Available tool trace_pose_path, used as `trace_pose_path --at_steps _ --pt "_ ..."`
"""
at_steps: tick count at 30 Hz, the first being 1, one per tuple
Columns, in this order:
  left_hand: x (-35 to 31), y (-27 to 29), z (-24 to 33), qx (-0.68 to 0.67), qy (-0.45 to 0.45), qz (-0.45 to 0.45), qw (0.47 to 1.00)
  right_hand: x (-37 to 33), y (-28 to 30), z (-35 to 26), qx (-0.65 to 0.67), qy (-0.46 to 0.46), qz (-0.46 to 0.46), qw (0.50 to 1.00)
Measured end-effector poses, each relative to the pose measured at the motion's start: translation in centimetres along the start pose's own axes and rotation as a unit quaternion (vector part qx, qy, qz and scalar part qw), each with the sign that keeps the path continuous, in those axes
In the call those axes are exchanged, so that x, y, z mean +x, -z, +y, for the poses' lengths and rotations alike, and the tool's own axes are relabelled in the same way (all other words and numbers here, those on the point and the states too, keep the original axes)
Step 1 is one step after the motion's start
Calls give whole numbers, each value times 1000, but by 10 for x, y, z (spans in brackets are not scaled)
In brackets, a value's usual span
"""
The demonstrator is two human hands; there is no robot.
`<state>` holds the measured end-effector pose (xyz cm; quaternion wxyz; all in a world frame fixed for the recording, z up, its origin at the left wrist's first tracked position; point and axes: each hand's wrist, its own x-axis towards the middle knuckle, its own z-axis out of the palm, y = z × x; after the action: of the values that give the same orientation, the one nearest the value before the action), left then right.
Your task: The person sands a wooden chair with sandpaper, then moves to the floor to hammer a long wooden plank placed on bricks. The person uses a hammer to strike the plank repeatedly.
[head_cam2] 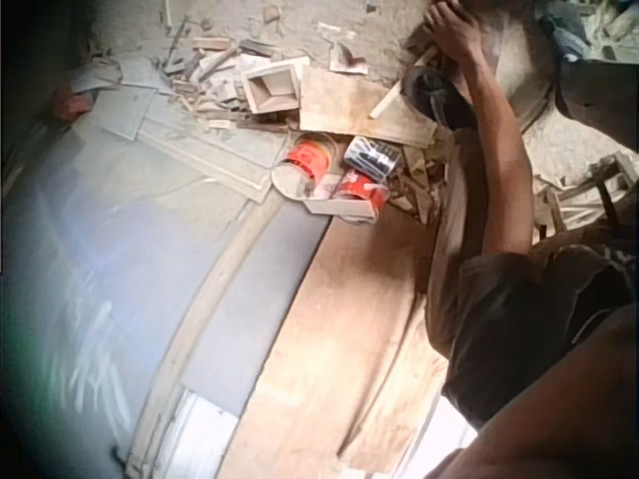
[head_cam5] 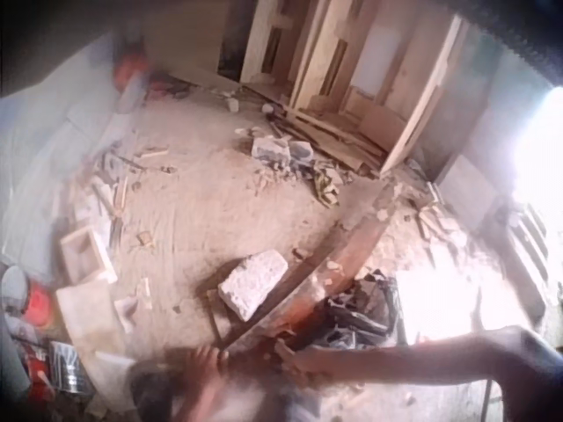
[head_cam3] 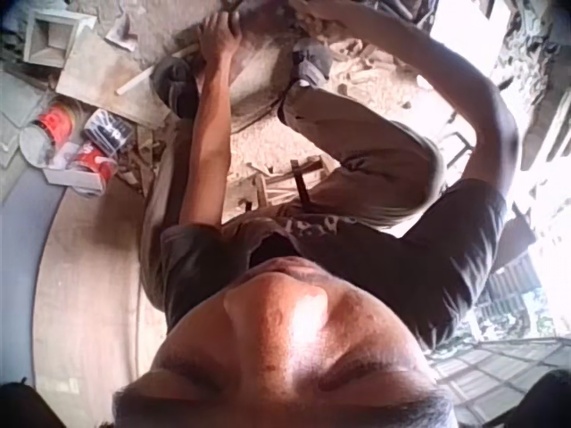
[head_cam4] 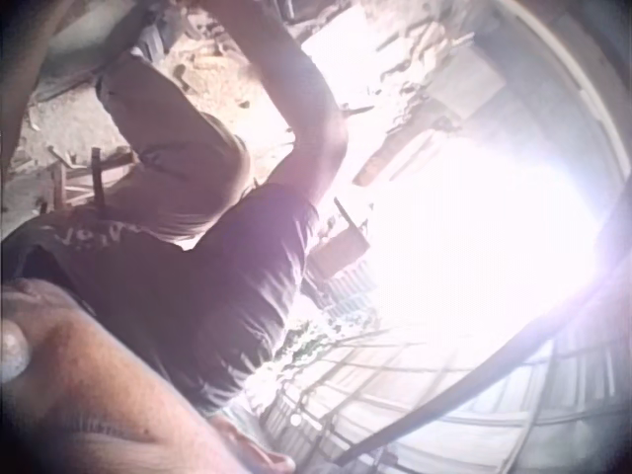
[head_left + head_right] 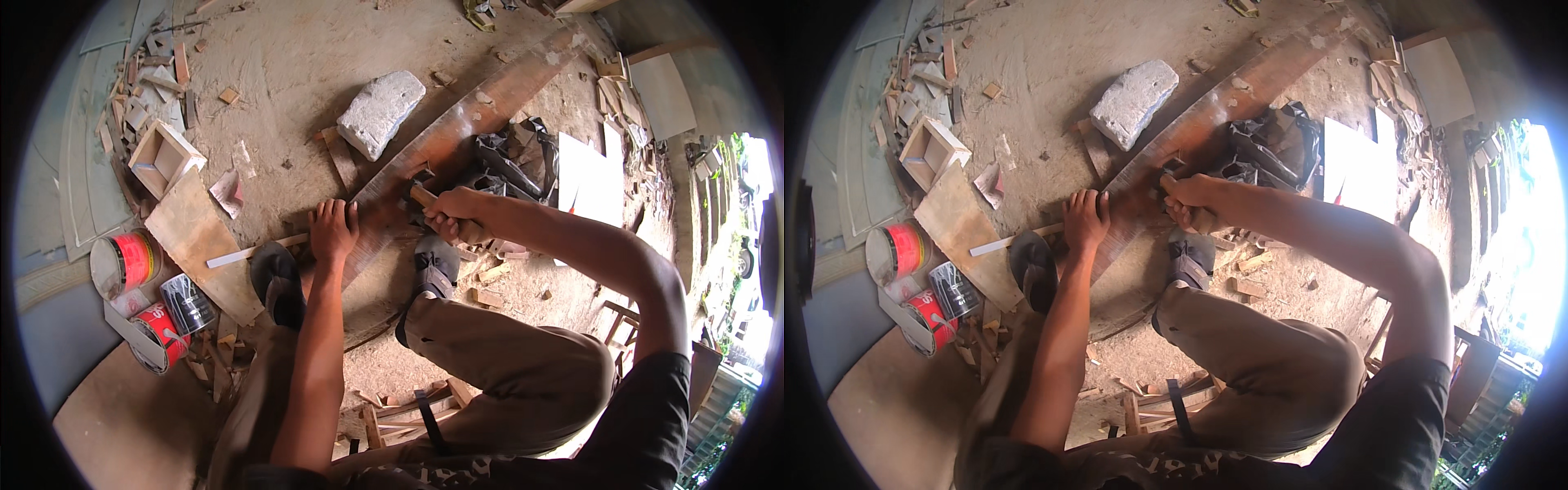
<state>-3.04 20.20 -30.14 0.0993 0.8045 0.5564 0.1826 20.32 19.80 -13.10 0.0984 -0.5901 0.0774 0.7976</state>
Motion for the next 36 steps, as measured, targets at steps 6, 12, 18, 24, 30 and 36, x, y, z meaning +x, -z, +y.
trace_pose_path --at_steps 6,12,18,24,30,36 --pt "-8 3 -3 -49 17 -37 998 2 8 20 96 44 -19 994" --pt "-4 32 -4 -153 46 -184 970 11 40 58 27 165 -33 985" --pt "-11 32 9 -166 91 -189 964 7 66 103 -63 281 -11 958" --pt "-14 79 36 -88 37 -121 988 30 78 132 -142 366 39 919" --pt "-19 136 42 -4 43 -46 998 18 42 127 -82 361 -36 928" --pt "-4 180 38 60 32 32 997 18 -1 127 -165 443 78 878"
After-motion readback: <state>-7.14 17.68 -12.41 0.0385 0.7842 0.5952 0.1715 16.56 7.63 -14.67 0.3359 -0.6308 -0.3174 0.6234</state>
